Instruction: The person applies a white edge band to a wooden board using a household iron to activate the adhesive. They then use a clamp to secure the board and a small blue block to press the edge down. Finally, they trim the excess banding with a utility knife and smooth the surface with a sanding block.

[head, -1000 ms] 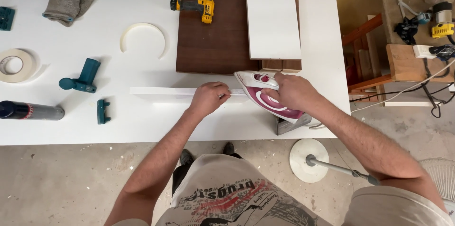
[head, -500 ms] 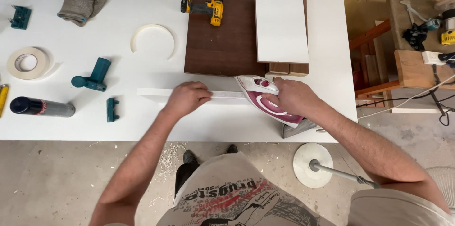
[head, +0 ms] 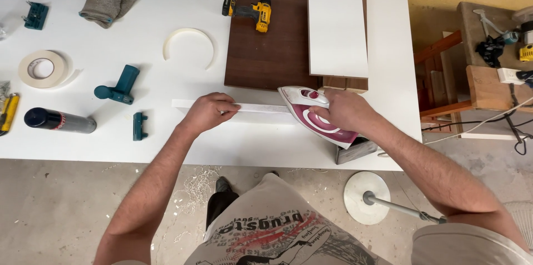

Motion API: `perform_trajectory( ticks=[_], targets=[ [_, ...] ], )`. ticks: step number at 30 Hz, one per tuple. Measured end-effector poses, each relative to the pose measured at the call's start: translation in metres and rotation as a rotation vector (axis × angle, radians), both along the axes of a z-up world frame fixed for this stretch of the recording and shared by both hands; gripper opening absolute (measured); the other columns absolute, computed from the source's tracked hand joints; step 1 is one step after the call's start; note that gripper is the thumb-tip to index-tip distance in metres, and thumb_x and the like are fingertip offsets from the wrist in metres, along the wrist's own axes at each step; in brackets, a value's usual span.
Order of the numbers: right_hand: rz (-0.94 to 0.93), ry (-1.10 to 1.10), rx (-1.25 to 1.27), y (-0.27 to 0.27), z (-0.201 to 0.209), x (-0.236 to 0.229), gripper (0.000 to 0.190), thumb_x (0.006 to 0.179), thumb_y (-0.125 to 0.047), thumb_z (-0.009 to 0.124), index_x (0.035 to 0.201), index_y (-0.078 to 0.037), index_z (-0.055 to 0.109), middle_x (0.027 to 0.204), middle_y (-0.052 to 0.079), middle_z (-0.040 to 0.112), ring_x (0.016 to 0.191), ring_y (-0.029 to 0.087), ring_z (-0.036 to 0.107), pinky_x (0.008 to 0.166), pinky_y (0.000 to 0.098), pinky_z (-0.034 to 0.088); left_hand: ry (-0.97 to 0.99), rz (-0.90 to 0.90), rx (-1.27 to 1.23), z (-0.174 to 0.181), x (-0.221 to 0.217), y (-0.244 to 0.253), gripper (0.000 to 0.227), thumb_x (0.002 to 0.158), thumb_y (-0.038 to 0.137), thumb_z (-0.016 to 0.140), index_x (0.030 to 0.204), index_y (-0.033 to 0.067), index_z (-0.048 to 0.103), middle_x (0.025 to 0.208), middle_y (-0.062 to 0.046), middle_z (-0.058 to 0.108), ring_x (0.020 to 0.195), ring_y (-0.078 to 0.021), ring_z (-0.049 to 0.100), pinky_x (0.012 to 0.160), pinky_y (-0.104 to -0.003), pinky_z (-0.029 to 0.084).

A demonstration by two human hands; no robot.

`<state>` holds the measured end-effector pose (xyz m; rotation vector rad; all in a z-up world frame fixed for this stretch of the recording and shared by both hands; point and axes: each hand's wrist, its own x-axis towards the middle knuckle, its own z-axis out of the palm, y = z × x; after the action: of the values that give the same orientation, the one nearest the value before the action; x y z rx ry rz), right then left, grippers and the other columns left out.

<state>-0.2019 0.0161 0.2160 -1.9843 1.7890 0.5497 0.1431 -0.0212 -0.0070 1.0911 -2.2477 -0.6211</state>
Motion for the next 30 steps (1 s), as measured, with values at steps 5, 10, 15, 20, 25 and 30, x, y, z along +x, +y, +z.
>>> perform_trajectory(
  ticks=[5, 10, 15, 20, 25, 30],
  targets=[
    [0.045, -0.011, -0.007, -0.001, -0.002, 0.016, 0.061, 0.101, -0.052, 0.048, 0.129, 0.000, 0.061, 0.109, 0.025, 0.073, 0.107, 0.043, 0.072, 0.089, 0.0522, 0.058, -0.018, 0.008, -0.004, 0.003, -0.002, 0.001, 0.014, 0.089, 0.018, 0.081, 0.099, 0.0285, 0.083, 0.104, 0.000, 0.076, 0.096, -0.0202, 0.073, 0.086, -0.031, 0.059],
    [0.090, -0.010, -0.032, -0.004, -0.009, 0.038, 0.058, 0.101, -0.053, 0.048, 0.124, -0.002, 0.064, 0.105, 0.021, 0.074, 0.104, 0.040, 0.073, 0.086, 0.0491, 0.060, -0.033, 0.009, -0.033, -0.001, -0.001, 0.000, 0.014, 0.089, 0.020, 0.081, 0.099, 0.0305, 0.082, 0.104, 0.002, 0.075, 0.098, -0.0193, 0.073, 0.087, -0.030, 0.059],
    [0.090, -0.038, -0.023, -0.009, -0.008, 0.064, 0.050, 0.101, -0.047, 0.052, 0.121, -0.004, 0.067, 0.099, 0.018, 0.075, 0.096, 0.036, 0.076, 0.079, 0.0435, 0.061, 0.029, 0.006, -0.050, 0.000, -0.001, -0.002, 0.008, 0.085, 0.018, 0.083, 0.092, 0.0205, 0.079, 0.100, 0.000, 0.075, 0.094, -0.0212, 0.072, 0.084, -0.031, 0.060],
    [0.085, -0.069, -0.020, -0.008, -0.001, 0.089, 0.049, 0.102, -0.046, 0.053, 0.121, -0.003, 0.067, 0.099, 0.018, 0.074, 0.094, 0.035, 0.076, 0.077, 0.0418, 0.061, 0.056, 0.019, -0.038, -0.006, -0.001, -0.003, 0.011, 0.083, 0.018, 0.084, 0.091, 0.0184, 0.077, 0.100, 0.000, 0.073, 0.096, -0.0209, 0.072, 0.085, -0.031, 0.059],
    [0.112, -0.091, -0.015, -0.009, 0.004, 0.107, 0.051, 0.103, -0.044, 0.052, 0.123, 0.001, 0.066, 0.103, 0.022, 0.074, 0.098, 0.038, 0.075, 0.081, 0.0449, 0.061, 0.028, 0.005, -0.045, 0.009, 0.002, 0.000, 0.009, 0.085, 0.018, 0.084, 0.092, 0.0161, 0.078, 0.100, -0.003, 0.073, 0.097, -0.0237, 0.071, 0.085, -0.033, 0.059],
    [0.113, -0.093, -0.021, -0.009, 0.008, 0.111, 0.051, 0.103, -0.044, 0.052, 0.123, 0.001, 0.066, 0.104, 0.022, 0.074, 0.099, 0.038, 0.075, 0.082, 0.0457, 0.061, -0.006, 0.021, -0.032, 0.014, 0.015, 0.000, 0.005, 0.088, 0.018, 0.082, 0.093, 0.0197, 0.081, 0.100, -0.003, 0.074, 0.096, -0.0244, 0.072, 0.086, -0.034, 0.059]
  ],
)
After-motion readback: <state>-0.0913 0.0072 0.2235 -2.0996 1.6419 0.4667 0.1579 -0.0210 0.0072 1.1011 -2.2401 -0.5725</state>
